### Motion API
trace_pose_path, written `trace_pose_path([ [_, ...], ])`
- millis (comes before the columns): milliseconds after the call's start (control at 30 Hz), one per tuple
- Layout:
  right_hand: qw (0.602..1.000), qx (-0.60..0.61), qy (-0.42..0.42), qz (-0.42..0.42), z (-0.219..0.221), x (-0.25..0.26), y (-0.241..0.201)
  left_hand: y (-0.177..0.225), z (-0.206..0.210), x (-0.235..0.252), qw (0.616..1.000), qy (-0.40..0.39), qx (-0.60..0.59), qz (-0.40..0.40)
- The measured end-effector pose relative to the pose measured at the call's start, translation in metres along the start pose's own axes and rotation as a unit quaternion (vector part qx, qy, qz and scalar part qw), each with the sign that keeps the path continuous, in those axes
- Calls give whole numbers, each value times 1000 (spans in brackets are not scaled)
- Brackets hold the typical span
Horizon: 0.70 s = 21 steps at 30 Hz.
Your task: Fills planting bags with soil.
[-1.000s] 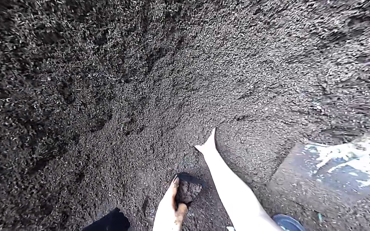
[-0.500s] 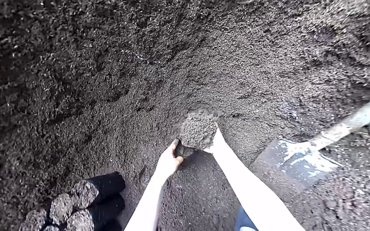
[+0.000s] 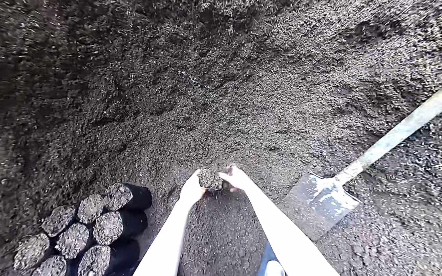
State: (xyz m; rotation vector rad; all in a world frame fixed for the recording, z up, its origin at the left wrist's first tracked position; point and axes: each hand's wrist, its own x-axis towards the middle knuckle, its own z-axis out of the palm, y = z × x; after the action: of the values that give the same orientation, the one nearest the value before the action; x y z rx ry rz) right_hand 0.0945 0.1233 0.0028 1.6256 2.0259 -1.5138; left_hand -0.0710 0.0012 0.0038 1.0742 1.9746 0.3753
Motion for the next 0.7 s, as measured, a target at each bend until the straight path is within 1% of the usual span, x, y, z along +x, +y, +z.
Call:
trace_pose_path([
  [67,999,-28,-38,19,21,1,2,-2,3,-2,1000,-10,12,-9],
  [100,997,-67,-34,13,27,-1,-1,-2,4,-2,1000,-17,2,-6],
  [167,990,-143,3,-8,33,-5,-10,-2,6,-1,999,-20,-35,14],
  [267,979,-199,25,-38,26,-16,-20,4,1,-10,998,-13,-56,14],
  [333,978,-193,45,-65,12,-32,-35,15,-14,-23,996,11,-88,14],
  [400,977,-168,85,-101,-3,-55,-48,25,-28,-40,991,41,-123,41],
  [500,969,-112,166,-147,-2,-68,-39,28,-24,-62,980,94,-165,67],
  [533,965,-103,188,-152,5,-64,-32,28,-20,-64,979,109,-162,64],
  [567,964,-110,198,-139,15,-53,-23,24,-11,-60,979,118,-156,59],
  [600,970,-126,179,-107,27,-40,-12,13,0,-49,983,107,-139,47],
  [633,978,-142,139,-70,37,-27,0,0,13,-34,990,82,-114,30],
  [700,983,-161,79,-29,44,-13,10,-13,29,-13,996,36,-77,-2],
])
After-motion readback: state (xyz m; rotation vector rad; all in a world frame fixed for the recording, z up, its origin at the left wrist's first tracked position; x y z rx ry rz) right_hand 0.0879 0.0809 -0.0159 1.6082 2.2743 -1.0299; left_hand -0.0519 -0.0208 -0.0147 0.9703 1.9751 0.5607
